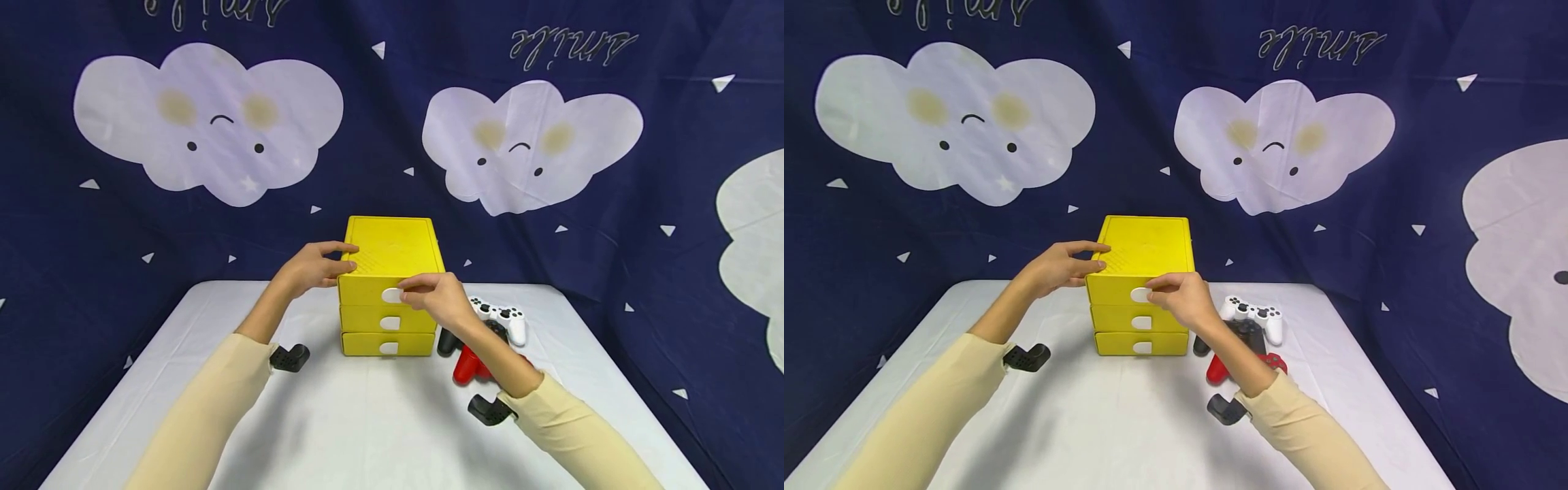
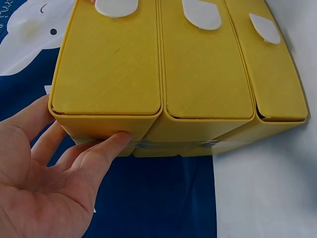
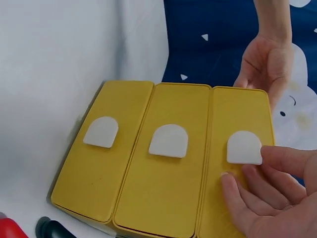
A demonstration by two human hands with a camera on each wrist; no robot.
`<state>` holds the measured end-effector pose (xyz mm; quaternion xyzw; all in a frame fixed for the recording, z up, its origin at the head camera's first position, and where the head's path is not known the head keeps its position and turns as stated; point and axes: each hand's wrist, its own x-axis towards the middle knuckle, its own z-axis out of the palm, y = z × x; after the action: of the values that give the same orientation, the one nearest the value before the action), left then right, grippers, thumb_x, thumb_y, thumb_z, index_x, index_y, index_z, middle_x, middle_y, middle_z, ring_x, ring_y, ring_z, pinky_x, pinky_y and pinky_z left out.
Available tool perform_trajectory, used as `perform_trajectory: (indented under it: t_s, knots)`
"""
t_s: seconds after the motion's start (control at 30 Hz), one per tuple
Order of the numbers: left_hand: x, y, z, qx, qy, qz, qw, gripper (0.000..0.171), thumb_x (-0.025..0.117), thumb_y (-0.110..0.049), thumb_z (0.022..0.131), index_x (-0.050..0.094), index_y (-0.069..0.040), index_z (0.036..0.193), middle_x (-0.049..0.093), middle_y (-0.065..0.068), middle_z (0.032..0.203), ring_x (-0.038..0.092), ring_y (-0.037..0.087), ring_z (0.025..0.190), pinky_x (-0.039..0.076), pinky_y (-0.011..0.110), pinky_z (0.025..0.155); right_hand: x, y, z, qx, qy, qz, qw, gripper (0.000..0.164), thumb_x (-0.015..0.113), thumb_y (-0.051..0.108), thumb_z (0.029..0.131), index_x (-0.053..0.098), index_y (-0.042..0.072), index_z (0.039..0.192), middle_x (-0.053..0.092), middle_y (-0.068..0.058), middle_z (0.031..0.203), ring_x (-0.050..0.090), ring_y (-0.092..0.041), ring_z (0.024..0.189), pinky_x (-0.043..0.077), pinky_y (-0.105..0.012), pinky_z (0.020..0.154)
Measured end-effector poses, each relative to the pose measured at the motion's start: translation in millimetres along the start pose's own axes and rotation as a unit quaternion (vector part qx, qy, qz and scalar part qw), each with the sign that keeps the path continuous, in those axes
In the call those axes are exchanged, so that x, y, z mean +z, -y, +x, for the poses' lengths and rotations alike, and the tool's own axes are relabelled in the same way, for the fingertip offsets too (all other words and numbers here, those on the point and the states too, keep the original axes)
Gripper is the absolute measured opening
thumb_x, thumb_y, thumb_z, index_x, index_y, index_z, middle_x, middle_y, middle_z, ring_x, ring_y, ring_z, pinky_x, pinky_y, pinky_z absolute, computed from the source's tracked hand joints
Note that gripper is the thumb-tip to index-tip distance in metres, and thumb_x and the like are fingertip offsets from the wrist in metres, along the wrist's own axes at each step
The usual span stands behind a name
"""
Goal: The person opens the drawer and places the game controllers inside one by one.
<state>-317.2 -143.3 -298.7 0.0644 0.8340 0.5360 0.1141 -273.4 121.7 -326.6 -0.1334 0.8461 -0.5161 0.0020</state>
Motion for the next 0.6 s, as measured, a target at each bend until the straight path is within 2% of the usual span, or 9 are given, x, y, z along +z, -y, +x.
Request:
perform_trajectory:
  t_s: [0.2,0.33,0.6]
  knots:
    - [-1.7,-0.2,-0.1,-0.004,0.002,0.000,1.0000,0.050,0.068,-0.023,0.099,0.054,-0.021,0.148,0.043,0.009,0.158,0.053,0.037,0.135,0.050,0.048,0.109,1,-5,5,-0.016,-0.009,0.001,1.000,0.018,0.077,0.012,0.089,0.081,0.009,0.106,0.078,-0.010,0.108,0.076,-0.031,0.086,0.063,-0.037,0.081]
    - [-2.9,0.6,0.5,-0.003,0.005,-0.003,1.0000,0.051,0.068,-0.024,0.099,0.054,-0.021,0.148,0.043,0.009,0.158,0.053,0.036,0.135,0.050,0.048,0.109,1,-5,9,-0.012,-0.012,0.005,1.000,0.016,0.079,0.011,0.087,0.082,0.007,0.102,0.078,-0.010,0.103,0.076,-0.032,0.081,0.064,-0.036,0.077]
    - [-1.8,0.8,-0.2,-0.004,0.002,-0.002,1.0000,0.050,0.069,-0.024,0.098,0.056,-0.021,0.146,0.044,0.008,0.158,0.054,0.036,0.134,0.050,0.048,0.109,0,-5,11,-0.007,-0.004,0.021,1.000,0.013,0.079,0.008,0.087,0.081,0.003,0.098,0.079,-0.013,0.096,0.076,-0.035,0.081,0.064,-0.035,0.073]
